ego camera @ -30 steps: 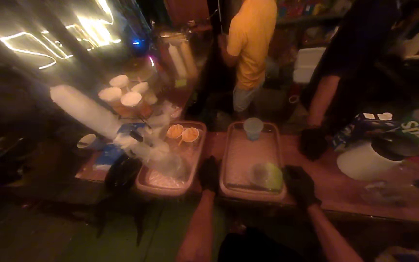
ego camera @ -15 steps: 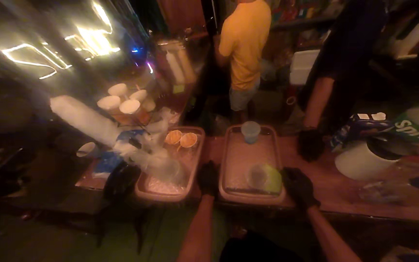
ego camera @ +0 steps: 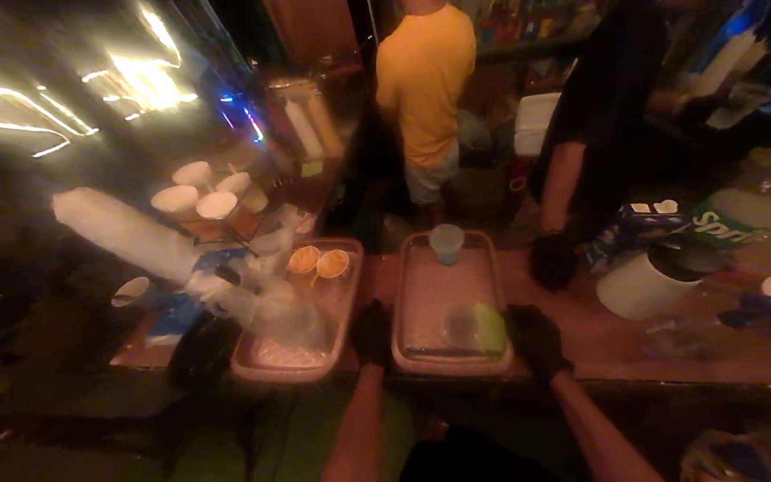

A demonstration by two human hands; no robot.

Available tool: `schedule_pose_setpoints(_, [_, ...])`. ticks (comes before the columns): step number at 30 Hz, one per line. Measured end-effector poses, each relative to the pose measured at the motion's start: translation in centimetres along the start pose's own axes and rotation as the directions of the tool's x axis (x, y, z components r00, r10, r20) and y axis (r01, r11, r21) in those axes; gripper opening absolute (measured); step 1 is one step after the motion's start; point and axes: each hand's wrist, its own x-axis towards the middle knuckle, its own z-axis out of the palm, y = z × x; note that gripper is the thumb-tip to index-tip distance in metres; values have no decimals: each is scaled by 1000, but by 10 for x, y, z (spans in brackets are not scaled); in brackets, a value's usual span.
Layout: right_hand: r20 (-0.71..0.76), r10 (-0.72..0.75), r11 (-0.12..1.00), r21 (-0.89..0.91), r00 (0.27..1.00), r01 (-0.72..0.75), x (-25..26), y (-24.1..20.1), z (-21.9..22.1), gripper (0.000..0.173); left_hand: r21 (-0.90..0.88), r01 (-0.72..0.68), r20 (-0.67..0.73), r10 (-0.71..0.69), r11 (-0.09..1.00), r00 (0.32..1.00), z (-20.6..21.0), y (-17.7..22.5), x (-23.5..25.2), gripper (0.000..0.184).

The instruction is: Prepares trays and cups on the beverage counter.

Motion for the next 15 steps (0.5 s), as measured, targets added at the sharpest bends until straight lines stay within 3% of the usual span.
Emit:
schedule_pose_setpoints(4, [-21, -10, 999, -38, 1000, 9, 4, 11, 6, 41, 5, -9, -22, 9, 1000, 1000, -6, 4, -3, 56])
schedule_pose_setpoints(8, [81, 51, 997, -55, 995, -47, 1, -2, -8, 43, 0, 1, 105, -1, 1000, 994, -16, 7, 0, 52])
schedule_pose_setpoints(13, [-2, 2, 998, -55, 1000, -2, 0, -3, -3, 42, 12, -104, -135, 105, 995, 985, 14, -7, 0, 50])
schedule_pose_setpoints(15, [31, 56, 988, -145, 998, -51, -3, -35, -25, 41, 77, -277, -399, 284, 958, 872, -6, 17, -14, 45])
